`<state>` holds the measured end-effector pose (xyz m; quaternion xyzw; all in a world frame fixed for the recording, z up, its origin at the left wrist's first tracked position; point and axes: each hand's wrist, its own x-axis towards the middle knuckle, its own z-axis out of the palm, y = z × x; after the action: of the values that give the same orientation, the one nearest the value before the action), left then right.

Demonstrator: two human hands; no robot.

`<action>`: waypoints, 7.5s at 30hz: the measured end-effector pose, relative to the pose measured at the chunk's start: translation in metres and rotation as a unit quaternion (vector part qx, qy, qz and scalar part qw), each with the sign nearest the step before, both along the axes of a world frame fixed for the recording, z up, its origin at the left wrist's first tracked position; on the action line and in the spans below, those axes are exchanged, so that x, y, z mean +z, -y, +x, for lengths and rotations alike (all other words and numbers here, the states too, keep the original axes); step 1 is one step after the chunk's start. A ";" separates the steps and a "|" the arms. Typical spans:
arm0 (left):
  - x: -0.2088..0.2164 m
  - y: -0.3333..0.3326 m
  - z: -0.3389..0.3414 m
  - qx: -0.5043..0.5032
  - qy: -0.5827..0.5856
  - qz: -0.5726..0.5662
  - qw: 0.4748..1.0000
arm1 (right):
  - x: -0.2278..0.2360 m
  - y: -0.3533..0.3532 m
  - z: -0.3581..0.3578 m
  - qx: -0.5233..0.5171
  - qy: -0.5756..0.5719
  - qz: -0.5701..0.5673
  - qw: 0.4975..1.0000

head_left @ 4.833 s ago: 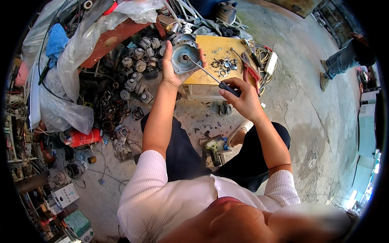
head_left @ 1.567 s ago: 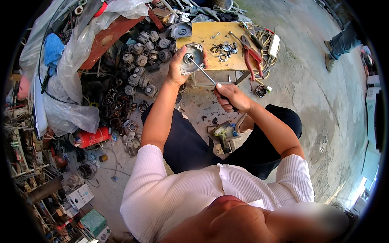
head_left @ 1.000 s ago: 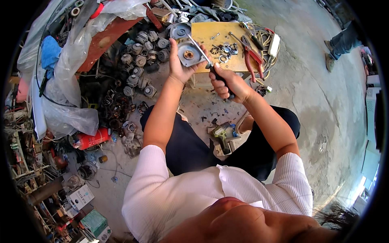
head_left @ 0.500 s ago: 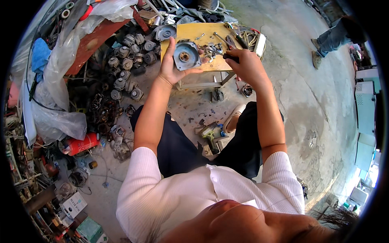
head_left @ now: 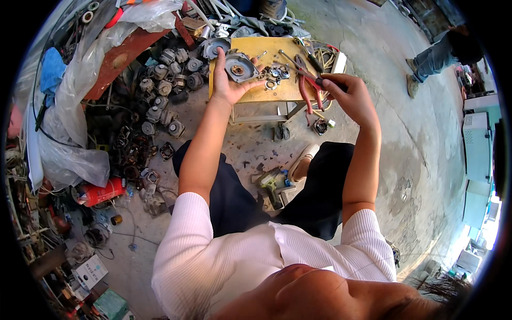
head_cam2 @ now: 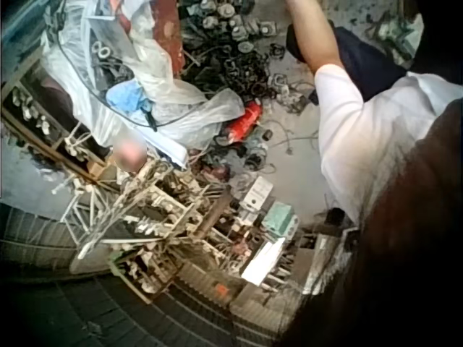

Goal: The person unscrews and removes components from a metal motor housing using a screwdriver, pliers, and a power drill, placing screws and small parts on a yellow surface.

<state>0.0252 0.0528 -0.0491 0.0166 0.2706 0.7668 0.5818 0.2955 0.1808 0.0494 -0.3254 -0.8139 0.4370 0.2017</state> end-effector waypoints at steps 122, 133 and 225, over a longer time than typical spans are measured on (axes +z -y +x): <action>0.015 0.073 -0.009 -0.074 -0.326 0.098 0.937 | -0.033 0.075 -0.028 0.167 -0.045 -0.177 0.969; 0.011 0.063 -0.019 -0.053 -0.251 0.109 0.960 | -0.018 0.072 -0.030 0.172 -0.078 0.172 0.967; 0.016 0.075 -0.007 0.014 -0.521 0.124 0.844 | -0.010 0.059 -0.026 0.156 0.019 -0.306 0.939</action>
<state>0.0183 -0.0225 -0.0328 0.4824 0.4366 0.6804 0.3373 0.2693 0.1222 0.0395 -0.2486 -0.6850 0.6848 0.0059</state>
